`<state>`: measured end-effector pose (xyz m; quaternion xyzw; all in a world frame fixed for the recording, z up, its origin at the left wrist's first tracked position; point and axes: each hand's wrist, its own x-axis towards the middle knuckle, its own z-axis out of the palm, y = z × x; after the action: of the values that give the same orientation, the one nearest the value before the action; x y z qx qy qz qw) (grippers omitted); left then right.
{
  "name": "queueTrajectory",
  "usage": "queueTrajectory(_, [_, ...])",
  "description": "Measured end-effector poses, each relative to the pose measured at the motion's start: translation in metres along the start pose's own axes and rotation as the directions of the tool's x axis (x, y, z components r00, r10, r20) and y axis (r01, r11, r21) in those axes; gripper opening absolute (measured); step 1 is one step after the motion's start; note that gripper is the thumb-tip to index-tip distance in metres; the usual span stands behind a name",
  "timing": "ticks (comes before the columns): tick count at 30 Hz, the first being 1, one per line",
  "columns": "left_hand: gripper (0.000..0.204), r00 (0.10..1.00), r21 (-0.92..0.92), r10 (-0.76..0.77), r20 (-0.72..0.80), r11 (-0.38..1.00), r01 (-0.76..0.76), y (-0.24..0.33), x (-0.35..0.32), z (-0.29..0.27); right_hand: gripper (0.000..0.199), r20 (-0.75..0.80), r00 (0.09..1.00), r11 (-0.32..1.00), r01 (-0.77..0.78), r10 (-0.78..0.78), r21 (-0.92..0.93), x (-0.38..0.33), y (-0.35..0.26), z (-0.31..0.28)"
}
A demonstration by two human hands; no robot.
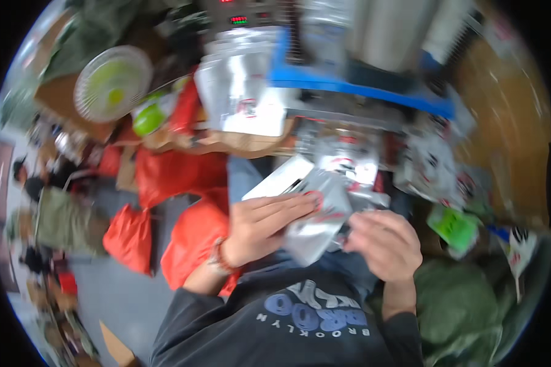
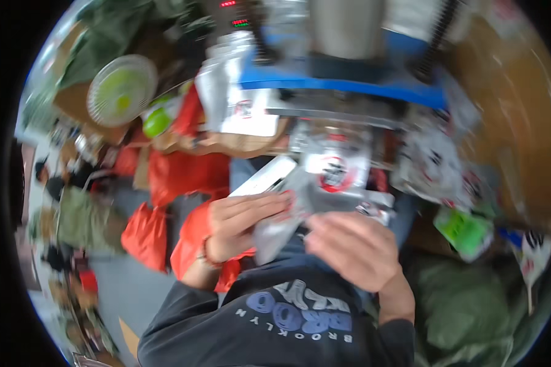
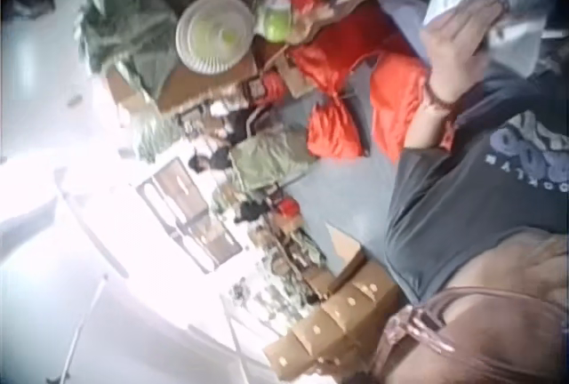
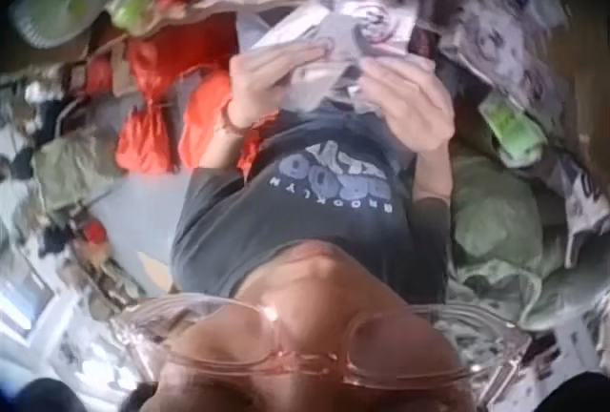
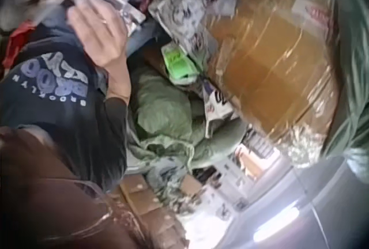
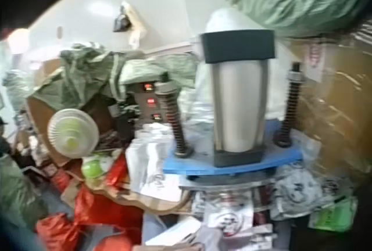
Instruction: Sealing small plastic pouches using a heat-sealing machine.
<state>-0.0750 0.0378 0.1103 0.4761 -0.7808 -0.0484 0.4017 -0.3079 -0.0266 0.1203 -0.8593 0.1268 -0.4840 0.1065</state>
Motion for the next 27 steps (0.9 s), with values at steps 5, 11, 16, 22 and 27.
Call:
queueTrajectory(5, [0.026, 0.996, 0.167, -0.033, -0.077, 0.985, 0.046, 0.023, 0.005, -0.008, 0.021, 0.06, 0.998, 0.991, -0.011, 0.019, -0.131, 0.001, -0.027, -0.036])
queueTrajectory(11, [0.028, 0.994, -0.007, 0.078, 0.078, 0.997, -0.077, 0.029, 0.012, 0.005, 0.026, 0.061, 0.998, 0.984, -0.042, 0.032, 0.176, -0.002, -0.022, -0.042])
queueTrajectory(16, [0.037, 0.985, -0.094, -0.059, 0.162, 0.993, 0.075, 0.006, 0.013, 0.033, 0.03, 0.059, 0.931, 0.928, -0.365, 0.361, 0.071, 0.001, -0.011, -0.03])
queueTrajectory(22, [0.046, 0.984, -0.205, -0.045, 0.175, 0.975, 0.081, 0.0, 0.012, 0.043, 0.033, 0.03, 0.893, 0.843, -0.434, 0.449, 0.317, -0.012, -0.002, -0.025])
queueTrajectory(27, [0.014, 0.822, -0.469, -0.376, 0.428, 0.685, 0.557, -0.038, -0.016, 0.105, 0.042, 0.035, 0.858, 0.851, -0.513, 0.513, 0.111, -0.043, 0.04, 0.009])
